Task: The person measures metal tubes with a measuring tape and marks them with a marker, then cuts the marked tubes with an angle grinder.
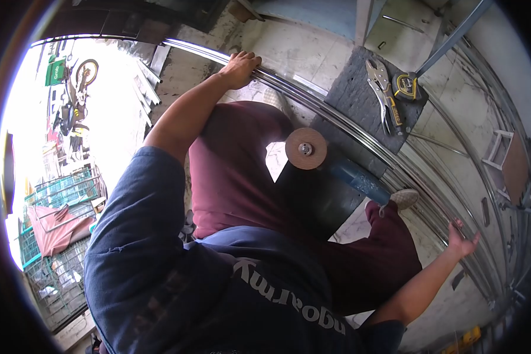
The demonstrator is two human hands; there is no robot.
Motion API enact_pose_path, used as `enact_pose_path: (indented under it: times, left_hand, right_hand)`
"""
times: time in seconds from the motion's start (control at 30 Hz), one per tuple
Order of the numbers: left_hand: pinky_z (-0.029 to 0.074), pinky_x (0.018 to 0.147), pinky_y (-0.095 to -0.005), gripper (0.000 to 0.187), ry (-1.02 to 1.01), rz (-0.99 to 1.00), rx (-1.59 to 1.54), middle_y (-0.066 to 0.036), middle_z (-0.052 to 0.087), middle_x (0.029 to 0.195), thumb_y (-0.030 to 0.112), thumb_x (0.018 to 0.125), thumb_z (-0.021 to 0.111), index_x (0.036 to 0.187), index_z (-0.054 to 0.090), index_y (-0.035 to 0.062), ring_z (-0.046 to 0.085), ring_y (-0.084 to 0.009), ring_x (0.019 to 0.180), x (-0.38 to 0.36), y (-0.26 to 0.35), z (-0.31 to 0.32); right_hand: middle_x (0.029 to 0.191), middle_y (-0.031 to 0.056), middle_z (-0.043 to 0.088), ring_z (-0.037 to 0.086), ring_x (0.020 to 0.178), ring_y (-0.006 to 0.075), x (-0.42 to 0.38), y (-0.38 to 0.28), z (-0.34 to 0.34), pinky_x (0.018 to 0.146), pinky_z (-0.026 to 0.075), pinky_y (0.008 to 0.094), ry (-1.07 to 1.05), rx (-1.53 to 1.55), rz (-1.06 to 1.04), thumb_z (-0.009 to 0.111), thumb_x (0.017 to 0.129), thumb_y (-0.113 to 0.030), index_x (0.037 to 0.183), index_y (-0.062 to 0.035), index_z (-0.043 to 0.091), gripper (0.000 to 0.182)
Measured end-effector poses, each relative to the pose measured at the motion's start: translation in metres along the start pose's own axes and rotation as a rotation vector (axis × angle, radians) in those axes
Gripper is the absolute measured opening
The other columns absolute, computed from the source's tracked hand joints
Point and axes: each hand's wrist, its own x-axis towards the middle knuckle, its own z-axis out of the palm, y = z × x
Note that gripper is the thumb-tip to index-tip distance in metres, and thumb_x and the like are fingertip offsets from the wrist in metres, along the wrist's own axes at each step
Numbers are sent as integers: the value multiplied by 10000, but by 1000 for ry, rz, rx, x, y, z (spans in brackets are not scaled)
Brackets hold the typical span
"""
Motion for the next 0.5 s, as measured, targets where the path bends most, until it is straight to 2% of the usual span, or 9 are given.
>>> enact_pose_path:
  times: [0.2, 0.27, 0.3, 0.33, 0.37, 0.4, 0.47, 0.5]
  left_hand:
    - [452, 1132, -542, 345, 19, 28, 1, -149, 690, 1318, 48, 932, 699, 1274, 692, 93, 610, -366, 1371, 0, -2, 0]
    - [450, 1142, -560, 342, -68, -6, 72, -165, 686, 1338, 45, 945, 674, 1282, 687, 98, 611, -371, 1383, 7, -9, 6]
    - [451, 1143, -568, 339, -83, -30, 60, -169, 687, 1330, 22, 918, 678, 1250, 691, 94, 607, -376, 1394, 9, -9, 7]
    - [458, 1130, -573, 311, -58, -24, 55, -182, 715, 1287, 0, 902, 672, 1199, 705, 86, 645, -393, 1345, 8, -6, 5]
    - [468, 1108, -577, 274, -43, -35, 17, -200, 742, 1236, -10, 897, 666, 1155, 715, 69, 682, -413, 1278, 8, -2, -2]
    - [475, 1085, -578, 274, 29, 10, 9, -201, 758, 1202, -22, 894, 651, 1145, 719, 65, 696, -428, 1240, 9, -10, 8]
    - [479, 1076, -575, 286, 8, -31, -2, -177, 757, 1215, -18, 899, 655, 1161, 720, 77, 687, -418, 1255, 11, -7, 5]
    - [480, 1073, -574, 276, 50, -9, -28, -168, 758, 1217, -15, 903, 659, 1155, 718, 83, 685, -413, 1255, 11, -16, 12]
  right_hand:
    - [1329, 250, 427, 494, 1141, 351, 13, -5, -2, 1325, 186, 582, -11, -13, 25, 777, 980, -321, 1766, 24, -107, 1233]
    - [1395, 273, 442, 498, 1133, 341, 35, -11, -19, 1350, 158, 570, -55, -24, 87, 807, 961, -278, 1763, 26, -112, 1257]
    - [1421, 282, 448, 500, 1124, 336, 46, -16, -23, 1359, 148, 563, -86, -36, 116, 821, 952, -256, 1760, 30, -106, 1262]
    - [1302, 229, 484, 510, 1091, 331, 39, -7, -18, 1347, 183, 581, -52, -55, 53, 830, 952, -226, 1752, 46, -94, 1252]
    - [1175, 170, 475, 513, 1092, 324, 34, -3, -15, 1335, 217, 598, -51, -69, 71, 829, 961, -222, 1661, 99, 122, 1046]
    - [1092, 120, 439, 514, 1067, 305, 58, -9, -21, 1314, 271, 595, -32, 3, 146, 775, 1014, -193, 1450, 85, 328, 684]
    - [1113, 134, 483, 549, 1111, 304, 48, 4, -17, 1313, 296, 587, -58, -135, 114, 695, 1078, -160, 1259, 41, 408, 394]
    - [1128, 141, 509, 570, 1144, 311, 46, 8, -17, 1312, 307, 598, -82, -207, 96, 649, 1102, -133, 1267, 55, 419, 340]
